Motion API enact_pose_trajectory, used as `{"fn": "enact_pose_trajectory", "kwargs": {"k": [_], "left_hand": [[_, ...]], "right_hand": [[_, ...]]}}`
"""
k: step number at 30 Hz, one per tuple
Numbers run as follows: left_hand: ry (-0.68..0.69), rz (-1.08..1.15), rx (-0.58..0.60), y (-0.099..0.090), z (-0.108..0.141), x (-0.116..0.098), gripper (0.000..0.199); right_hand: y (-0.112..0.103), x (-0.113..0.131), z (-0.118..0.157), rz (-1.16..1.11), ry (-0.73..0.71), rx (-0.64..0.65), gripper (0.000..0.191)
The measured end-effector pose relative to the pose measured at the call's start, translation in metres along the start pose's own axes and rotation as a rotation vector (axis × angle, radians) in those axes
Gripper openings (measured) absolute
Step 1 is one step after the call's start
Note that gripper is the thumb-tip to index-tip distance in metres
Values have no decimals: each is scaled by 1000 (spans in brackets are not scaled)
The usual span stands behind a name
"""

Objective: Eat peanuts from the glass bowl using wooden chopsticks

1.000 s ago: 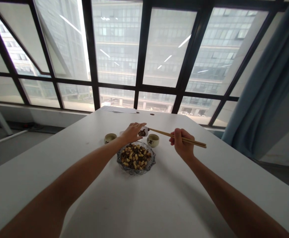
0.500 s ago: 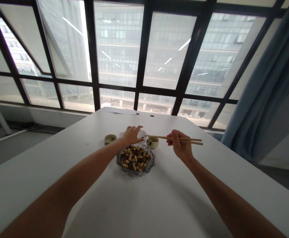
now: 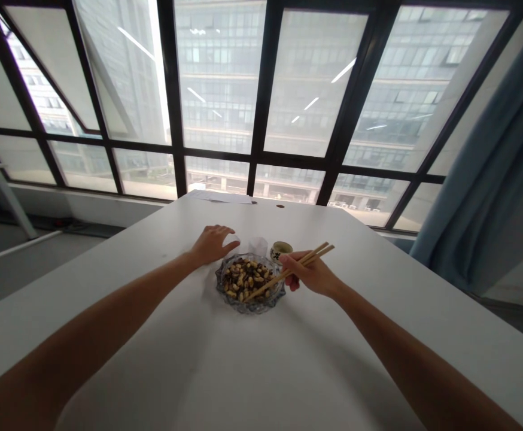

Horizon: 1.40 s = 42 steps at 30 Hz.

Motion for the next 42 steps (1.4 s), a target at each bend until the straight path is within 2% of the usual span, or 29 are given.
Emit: {"fn": "enact_pose_trajectory", "kwargs": {"k": [2, 5, 9, 12, 17, 24, 29, 34, 37, 42], "left_hand": [[-69, 1, -56, -4, 14, 17, 39], [-162, 25, -142, -1, 33, 36, 38], [-241, 127, -255, 11, 52, 47, 45], [-341, 228, -271, 19, 60, 51, 53], [-414, 330, -239, 22, 61, 51, 58], [-449, 308, -219, 19, 61, 49, 60], [-472, 305, -202, 21, 62, 50, 64], [-495, 329, -134, 23, 63, 53, 78], [-478, 362, -115, 23, 63, 53, 81], [-305, 317, -223, 15, 62, 46, 72]], "right_hand": [[4, -6, -2, -42, -47, -44, 62], [1, -8, -3, -77, -112, -194, 60], [-11, -3, -1, -111, -160, -371, 61], [-18, 2, 1, -101, -174, -436, 62], [-23, -1, 1, -49, -186, -457, 63], [-16, -6, -1, 8, -168, -357, 59], [-16, -2, 0, 9, -175, -385, 59], [-24, -4, -2, -13, -160, -423, 62], [-29, -7, -5, -99, -147, -439, 62], [-35, -14, -15, -389, -100, -462, 61]]}}
Point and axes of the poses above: each hand's wrist, its own z-axis away from the middle knuckle, its own y-axis out of the palm, x = y × z, the point moved 3 cm from there along -z, towards the middle knuckle, and after that the axes turned 3 degrees about -x, right-handed, at the moved point
